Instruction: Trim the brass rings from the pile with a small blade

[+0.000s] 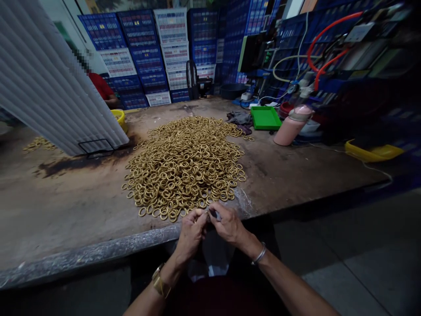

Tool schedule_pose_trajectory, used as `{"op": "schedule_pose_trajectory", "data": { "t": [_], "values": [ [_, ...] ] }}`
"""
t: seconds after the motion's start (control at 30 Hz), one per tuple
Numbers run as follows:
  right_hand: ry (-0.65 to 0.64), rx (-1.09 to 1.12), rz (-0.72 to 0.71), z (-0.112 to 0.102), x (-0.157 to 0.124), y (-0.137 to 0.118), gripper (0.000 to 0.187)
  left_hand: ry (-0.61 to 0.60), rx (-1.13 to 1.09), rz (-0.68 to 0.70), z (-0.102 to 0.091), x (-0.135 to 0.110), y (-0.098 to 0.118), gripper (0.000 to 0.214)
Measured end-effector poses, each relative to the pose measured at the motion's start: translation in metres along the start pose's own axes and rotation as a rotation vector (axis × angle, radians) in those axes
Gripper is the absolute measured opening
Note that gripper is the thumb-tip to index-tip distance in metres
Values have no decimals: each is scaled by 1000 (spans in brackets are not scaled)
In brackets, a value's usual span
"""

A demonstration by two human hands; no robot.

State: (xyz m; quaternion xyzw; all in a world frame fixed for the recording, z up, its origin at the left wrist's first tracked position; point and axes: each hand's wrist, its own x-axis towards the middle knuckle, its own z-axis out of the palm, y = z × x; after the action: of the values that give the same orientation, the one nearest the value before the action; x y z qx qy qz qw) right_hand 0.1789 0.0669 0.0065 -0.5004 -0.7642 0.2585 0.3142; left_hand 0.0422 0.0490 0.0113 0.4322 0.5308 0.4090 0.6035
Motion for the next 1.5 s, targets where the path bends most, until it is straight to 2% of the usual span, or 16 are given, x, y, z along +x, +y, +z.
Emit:
{"op": "schedule_pose_trajectory", "data": {
  "t": [0.13, 0.23, 0.33, 0.4, 0.57, 0.63, 0.8, 1.0, 1.17, 1.23, 1.33, 1.4, 1.5],
  "values": [
    [38, 273, 230, 2, 7, -5, 15, 117, -12, 70, -2, -2, -2, 28],
    [-61, 518, 375, 6, 7, -3, 25, 193, 15, 164, -1, -3, -2, 24],
    [-135, 702, 466, 11, 6, -1, 30, 189, 58, 264, 1, -5, 2, 19],
    [-127, 750, 481, 13, 6, -1, 28, 143, 58, 259, 0, -6, 3, 21],
    [-69, 680, 460, 9, 13, -7, 20, 16, -74, -15, -6, -8, 0, 31],
    [-41, 627, 428, 7, 15, -10, 18, -19, -137, -59, -8, -9, -2, 31],
    [-15, 602, 380, 5, 15, -15, 15, -79, -252, -74, -11, -10, -2, 27],
    [-58, 656, 384, 4, 14, -16, 16, -61, -335, -93, -8, -12, -1, 32],
    [18, 494, 366, 10, 12, -8, 18, -46, -404, -82, -8, -13, -2, 33],
    [34, 346, 304, 12, 9, -5, 19, -46, -416, -70, -9, -13, -1, 31],
    [-54, 180, 128, 14, 3, -3, 17, -50, -391, -39, -10, -13, -2, 29],
    [-120, 142, 57, 14, 1, -4, 14, -46, -356, -20, -10, -13, -2, 29],
    [-165, 126, 36, 14, 0, -5, 13, -38, -287, -5, -11, -13, -3, 30]
  ]
}}
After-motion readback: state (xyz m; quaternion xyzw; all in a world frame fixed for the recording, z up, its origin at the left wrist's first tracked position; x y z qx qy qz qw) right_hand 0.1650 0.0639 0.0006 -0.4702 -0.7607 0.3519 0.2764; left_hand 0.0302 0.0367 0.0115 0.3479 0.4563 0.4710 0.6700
